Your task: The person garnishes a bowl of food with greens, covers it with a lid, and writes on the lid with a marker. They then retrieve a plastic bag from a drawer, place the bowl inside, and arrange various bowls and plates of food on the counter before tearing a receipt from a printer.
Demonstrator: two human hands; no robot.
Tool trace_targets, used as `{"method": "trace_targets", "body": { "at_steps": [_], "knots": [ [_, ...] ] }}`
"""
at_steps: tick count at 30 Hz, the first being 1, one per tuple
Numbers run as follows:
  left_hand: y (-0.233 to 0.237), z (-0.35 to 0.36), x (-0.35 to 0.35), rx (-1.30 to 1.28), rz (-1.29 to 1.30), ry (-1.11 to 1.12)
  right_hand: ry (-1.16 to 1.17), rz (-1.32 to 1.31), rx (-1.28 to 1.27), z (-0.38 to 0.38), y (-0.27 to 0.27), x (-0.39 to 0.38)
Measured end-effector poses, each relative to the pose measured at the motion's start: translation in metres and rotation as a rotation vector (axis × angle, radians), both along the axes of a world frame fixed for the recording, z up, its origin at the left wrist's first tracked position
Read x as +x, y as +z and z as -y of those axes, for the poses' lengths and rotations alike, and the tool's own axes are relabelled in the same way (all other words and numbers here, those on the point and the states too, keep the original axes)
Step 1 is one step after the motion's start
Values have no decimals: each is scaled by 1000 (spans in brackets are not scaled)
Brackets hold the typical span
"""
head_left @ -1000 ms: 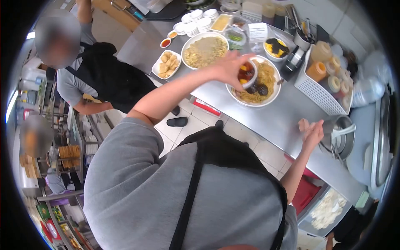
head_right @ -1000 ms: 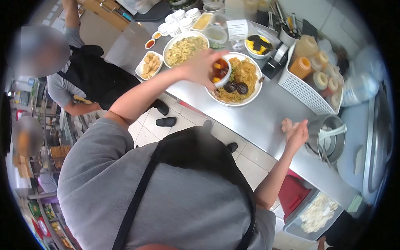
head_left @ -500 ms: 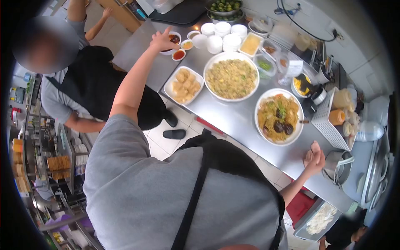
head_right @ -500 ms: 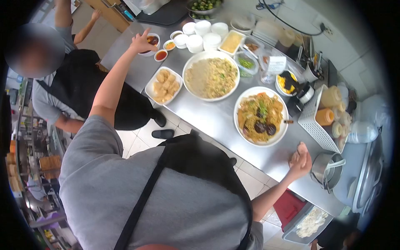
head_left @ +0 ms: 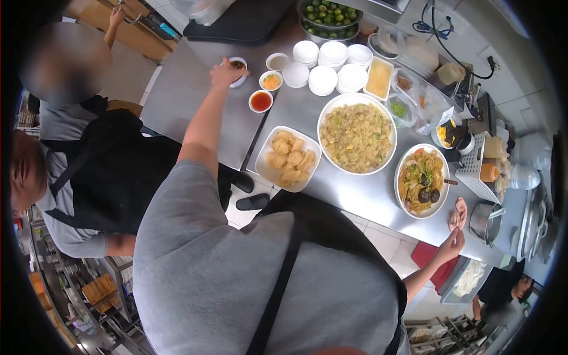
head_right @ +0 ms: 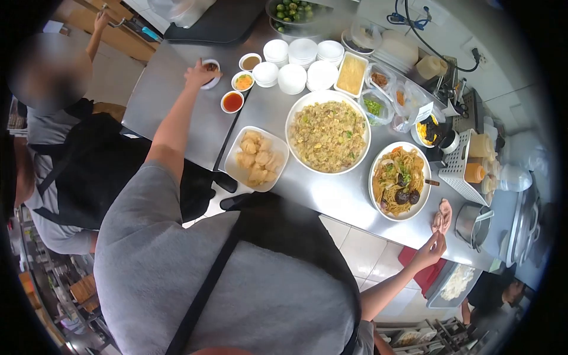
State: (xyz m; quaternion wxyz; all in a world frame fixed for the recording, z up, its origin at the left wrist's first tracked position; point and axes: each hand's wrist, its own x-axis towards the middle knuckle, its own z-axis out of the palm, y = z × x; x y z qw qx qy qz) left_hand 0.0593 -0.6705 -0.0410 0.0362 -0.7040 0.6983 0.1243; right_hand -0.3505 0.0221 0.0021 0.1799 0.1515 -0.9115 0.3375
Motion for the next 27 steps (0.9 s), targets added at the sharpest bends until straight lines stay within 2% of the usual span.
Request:
{"method": "trace_targets", "body": {
  "at_steps": [3, 5, 8, 9, 11, 15, 16, 17, 18, 20, 23, 27],
  "knots": [
    [-9, 20, -20, -203, -156, -15, 51, -19, 13, 21, 8, 2],
    [7, 10, -24, -262, -295, -34, 89, -36, 45, 33, 6, -5],
    [16, -3, -9, -445, -368, -118, 191, -101, 93, 57, 18, -7],
    [29, -16, 3, -446, -364, -101, 234, -87, 3, 62, 17, -10],
    [57, -66, 35, 166, -731, -130, 276, -39, -31, 60, 9, -28],
    [72, -204, 73, 773, -754, -83, 324, 51, -22, 64, 5, -52],
    [59, -232, 78, 920, -866, 3, 326, 86, -5, 65, 3, -56],
    [48, -258, 75, 970, -911, 25, 336, 97, -19, 70, 4, -58],
    [47, -285, 64, 924, -979, 183, 402, 54, -59, 76, 6, -59],
    [11, -310, 49, 762, -1267, 260, 471, 14, -93, 84, 2, -66],
    [9, -322, 42, 658, -1296, 349, 570, -61, -86, 96, -2, -79],
    [32, -313, 60, 576, -1352, 428, 553, -34, -54, 101, 14, -71]
  ]
}}
